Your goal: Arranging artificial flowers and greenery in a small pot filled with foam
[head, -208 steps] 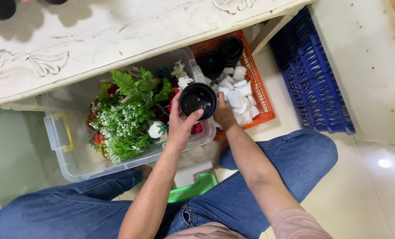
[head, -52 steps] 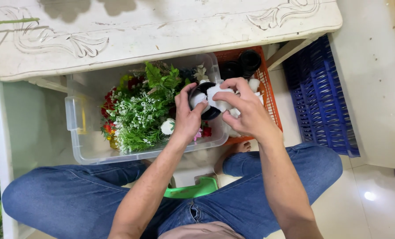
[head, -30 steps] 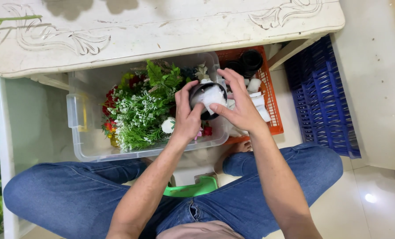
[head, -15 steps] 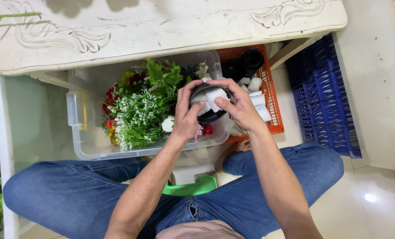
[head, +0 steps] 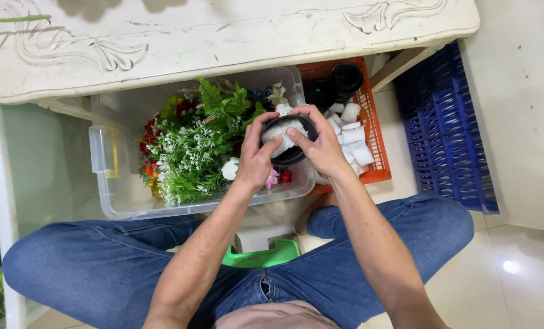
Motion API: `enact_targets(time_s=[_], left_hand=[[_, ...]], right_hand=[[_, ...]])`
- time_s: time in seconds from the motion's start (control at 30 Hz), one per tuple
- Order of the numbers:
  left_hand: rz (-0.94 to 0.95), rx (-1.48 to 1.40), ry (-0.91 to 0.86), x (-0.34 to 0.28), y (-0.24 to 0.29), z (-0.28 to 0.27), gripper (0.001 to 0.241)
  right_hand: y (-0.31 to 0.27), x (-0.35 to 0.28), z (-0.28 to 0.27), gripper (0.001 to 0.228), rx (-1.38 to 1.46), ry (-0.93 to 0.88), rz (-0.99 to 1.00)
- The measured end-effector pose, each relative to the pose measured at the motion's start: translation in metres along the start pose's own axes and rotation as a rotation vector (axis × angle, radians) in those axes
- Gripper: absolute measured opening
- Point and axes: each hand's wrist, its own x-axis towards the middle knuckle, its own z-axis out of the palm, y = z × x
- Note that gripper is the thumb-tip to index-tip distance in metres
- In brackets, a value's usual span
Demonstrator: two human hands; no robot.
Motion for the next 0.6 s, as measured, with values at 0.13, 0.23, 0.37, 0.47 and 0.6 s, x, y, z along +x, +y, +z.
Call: enact_targets(time_s=[0.13, 0.23, 0.37, 0.47, 0.6], left_hand=[[-0.041, -0.045, -0.021, 0.0, 0.01, 0.002, 0.051], [-0.061, -0.057, -0.041, 0.0, 0.008, 0.005, 0.053], [-0.119, 0.02, -0.039, 0.002, 0.004, 0.006, 0.06], [-0.169, -0.003, -0.029, 0.0, 0.007, 0.009, 0.064], [-0.252, -0.217, 0.073, 0.001, -0.005, 0.023, 0.065]], right_hand=[[-0.007, -0.003, -0.001, 0.03, 0.08, -0.012, 0.094], [-0.004, -0.005, -0.001, 0.027, 0.086, 0.025, 0.137], [0.003, -0.001, 0.002, 0.022, 0.039, 0.06, 0.106], [0.007, -0.004, 0.006, 0.023, 0.038, 0.058, 0.127], [0.023, 0.005, -0.023, 0.038, 0.093, -0.137, 0.294]])
